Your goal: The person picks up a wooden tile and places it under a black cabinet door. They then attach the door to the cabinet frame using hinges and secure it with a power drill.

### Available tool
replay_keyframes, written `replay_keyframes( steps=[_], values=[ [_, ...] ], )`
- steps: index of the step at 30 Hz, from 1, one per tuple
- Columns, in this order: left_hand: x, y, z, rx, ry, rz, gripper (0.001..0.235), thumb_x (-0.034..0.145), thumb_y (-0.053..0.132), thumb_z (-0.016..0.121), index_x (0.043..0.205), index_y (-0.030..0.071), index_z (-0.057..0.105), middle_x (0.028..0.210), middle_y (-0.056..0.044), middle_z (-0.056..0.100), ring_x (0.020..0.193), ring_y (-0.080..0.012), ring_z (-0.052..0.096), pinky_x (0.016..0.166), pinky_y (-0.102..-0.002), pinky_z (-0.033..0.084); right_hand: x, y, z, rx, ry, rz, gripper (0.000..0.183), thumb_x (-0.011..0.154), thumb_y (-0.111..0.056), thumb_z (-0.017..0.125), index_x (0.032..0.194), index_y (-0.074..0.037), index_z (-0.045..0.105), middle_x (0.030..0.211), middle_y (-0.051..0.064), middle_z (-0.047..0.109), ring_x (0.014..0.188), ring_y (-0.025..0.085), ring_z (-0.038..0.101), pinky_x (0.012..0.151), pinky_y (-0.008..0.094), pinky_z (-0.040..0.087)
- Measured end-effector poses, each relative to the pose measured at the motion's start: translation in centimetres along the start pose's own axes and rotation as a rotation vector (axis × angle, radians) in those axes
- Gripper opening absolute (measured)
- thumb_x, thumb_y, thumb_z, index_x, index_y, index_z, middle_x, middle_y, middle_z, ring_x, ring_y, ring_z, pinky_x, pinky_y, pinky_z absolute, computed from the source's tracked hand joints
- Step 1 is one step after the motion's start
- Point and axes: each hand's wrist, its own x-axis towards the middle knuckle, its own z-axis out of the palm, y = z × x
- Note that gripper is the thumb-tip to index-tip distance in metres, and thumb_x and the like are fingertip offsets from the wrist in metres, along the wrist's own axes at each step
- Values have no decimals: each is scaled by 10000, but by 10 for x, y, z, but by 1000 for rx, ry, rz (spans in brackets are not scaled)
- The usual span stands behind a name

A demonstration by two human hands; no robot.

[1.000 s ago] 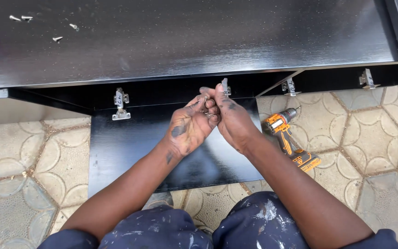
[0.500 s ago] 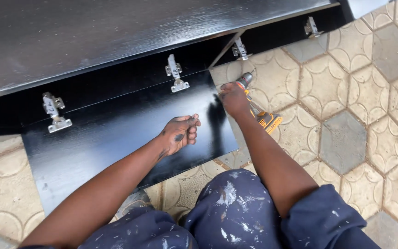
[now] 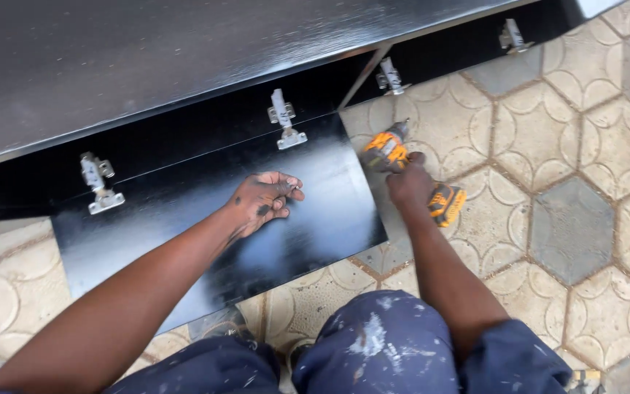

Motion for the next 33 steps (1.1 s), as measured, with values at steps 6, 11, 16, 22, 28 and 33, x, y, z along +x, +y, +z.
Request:
replay_keyframes(
  steps=[6, 11, 16, 22, 28, 33],
  values=[
    [27, -30, -32, -227, 154, 17, 213, 1011, 198, 687, 1066, -8, 668, 792, -133, 677, 477, -63, 533, 551, -274, 629, -80, -45, -100, 148, -106, -35, 622, 783, -432, 801, 1253, -50, 661, 1073, 256, 725, 1124, 453, 664, 930, 566, 502],
    [14, -2, -20, -289, 220, 128, 228, 1014, 234, 683, 1017, 6, 673, 692, -88, 635, 445, -59, 506, 538, -253, 603, -148, -107, -124, 629, -428, -183, 260, 798, -198, 800, 727, 46, 747, 548, 176, 626, 452, 233, 625, 505, 329, 511],
    [8, 0, -35, -362, 322, 177, 257, 1011, 236, 672, 1044, -19, 672, 699, -124, 645, 446, -75, 503, 525, -275, 611, -167, -135, -98, 738, -536, -307, 286, 827, -178, 822, 692, 48, 709, 474, 150, 564, 396, 215, 567, 461, 323, 449],
    [-11, 6, -49, -433, 380, 229, 259, 1005, 240, 679, 1026, -19, 675, 676, -124, 647, 436, -78, 498, 509, -272, 606, -155, -139, -68, 819, -601, -387, 298, 865, -122, 805, 1089, 52, 714, 511, 144, 563, 364, 219, 533, 467, 357, 446],
    [-18, 8, -59, -488, 387, 263, 271, 1000, 246, 681, 1037, -22, 674, 676, -135, 656, 437, -81, 489, 487, -271, 594, -159, -151, -59, 820, -624, -399, 344, 887, -154, 796, 1154, 37, 692, 518, 147, 579, 364, 220, 544, 462, 354, 450],
    [-21, 4, -69, -506, 400, 276, 286, 1004, 256, 676, 1042, -28, 674, 681, -126, 663, 454, -71, 503, 497, -262, 594, -162, -157, -54, 833, -629, -425, 350, 914, -171, 765, 1184, 32, 671, 516, 166, 583, 364, 233, 552, 470, 368, 462]
  ],
)
